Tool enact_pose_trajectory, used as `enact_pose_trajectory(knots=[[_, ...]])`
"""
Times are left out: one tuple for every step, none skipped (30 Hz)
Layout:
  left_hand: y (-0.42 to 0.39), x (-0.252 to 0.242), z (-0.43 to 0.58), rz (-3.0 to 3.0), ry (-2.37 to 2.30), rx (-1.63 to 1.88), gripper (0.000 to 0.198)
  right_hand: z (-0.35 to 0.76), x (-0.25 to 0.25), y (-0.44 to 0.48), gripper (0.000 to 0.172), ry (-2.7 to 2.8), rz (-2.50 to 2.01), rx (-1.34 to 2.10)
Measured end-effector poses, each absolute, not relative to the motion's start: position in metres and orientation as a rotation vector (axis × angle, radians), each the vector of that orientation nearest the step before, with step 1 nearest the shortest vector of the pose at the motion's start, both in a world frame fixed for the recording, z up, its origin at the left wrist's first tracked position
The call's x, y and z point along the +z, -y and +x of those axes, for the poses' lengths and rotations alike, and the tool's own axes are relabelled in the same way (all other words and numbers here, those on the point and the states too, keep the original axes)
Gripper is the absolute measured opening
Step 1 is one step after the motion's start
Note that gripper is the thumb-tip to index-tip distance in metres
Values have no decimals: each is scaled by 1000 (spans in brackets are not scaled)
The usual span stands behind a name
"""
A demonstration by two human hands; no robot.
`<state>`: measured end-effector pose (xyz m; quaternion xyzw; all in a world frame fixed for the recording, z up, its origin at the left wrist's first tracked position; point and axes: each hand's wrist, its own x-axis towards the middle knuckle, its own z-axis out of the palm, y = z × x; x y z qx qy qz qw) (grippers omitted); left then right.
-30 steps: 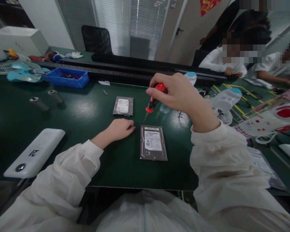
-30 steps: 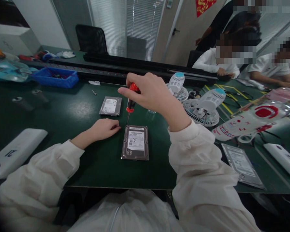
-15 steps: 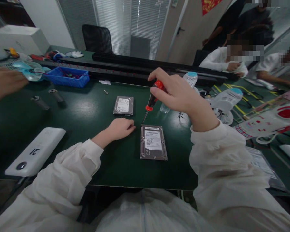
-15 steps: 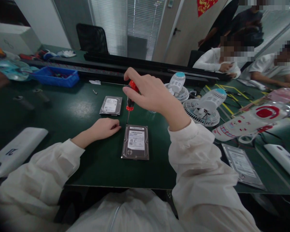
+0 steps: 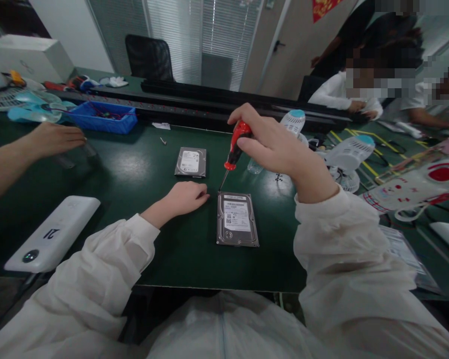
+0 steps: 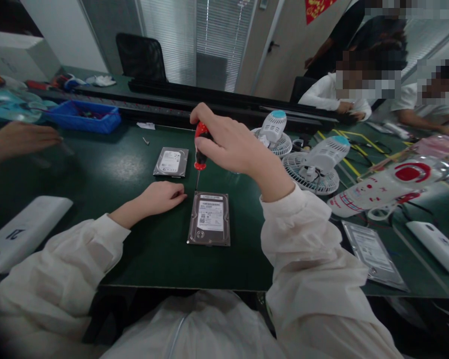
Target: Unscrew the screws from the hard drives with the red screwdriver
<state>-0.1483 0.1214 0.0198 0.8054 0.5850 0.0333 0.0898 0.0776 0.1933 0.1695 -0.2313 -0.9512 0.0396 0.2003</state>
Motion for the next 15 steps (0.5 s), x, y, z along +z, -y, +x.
enact_pose_trajectory(knots=[[-121, 20, -148, 2394, -1737, 97, 29, 78, 169, -194, 31, 2658, -600, 146], [-121, 20, -148, 2394, -1736, 94, 29, 79, 169, -196, 30, 2653, -563, 169], [-121, 21, -148, 2393, -1739, 89, 29, 79, 169, -197, 27, 2643, -543, 175], [-121, 21, -147, 2392, -1744, 84, 29, 79, 169, -199, 25, 2630, -543, 162], [-121, 22, -147, 2391, -1750, 79, 29, 79, 168, -200, 25, 2614, -560, 133], [-121, 22, -147, 2391, -1755, 76, 29, 79, 168, -201, 29, 2600, -588, 95], [-121, 22, -146, 2391, -1757, 74, 29, 79, 168, -201, 33, 2593, -619, 55], [-121, 22, -146, 2390, -1758, 75, 28, 79, 168, -200, 35, 2590, -645, 22], [-121, 22, -146, 2389, -1759, 75, 28, 79, 169, -199, 35, 2592, -663, 4], [-121, 23, -146, 2388, -1760, 75, 28, 79, 169, -197, 33, 2594, -669, 0], [-121, 23, -146, 2386, -1761, 75, 28, 79, 170, -195, 29, 2597, -665, 11], [-120, 23, -146, 2384, -1763, 73, 28, 79, 171, -193, 27, 2602, -655, 36], [-120, 23, -146, 2382, -1764, 70, 28, 79, 172, -192, 27, 2609, -645, 71], [-120, 24, -146, 2380, -1766, 68, 28, 79, 173, -191, 26, 2612, -643, 107], [-120, 24, -146, 2378, -1766, 67, 28, 79, 174, -190, 23, 2612, -652, 137]])
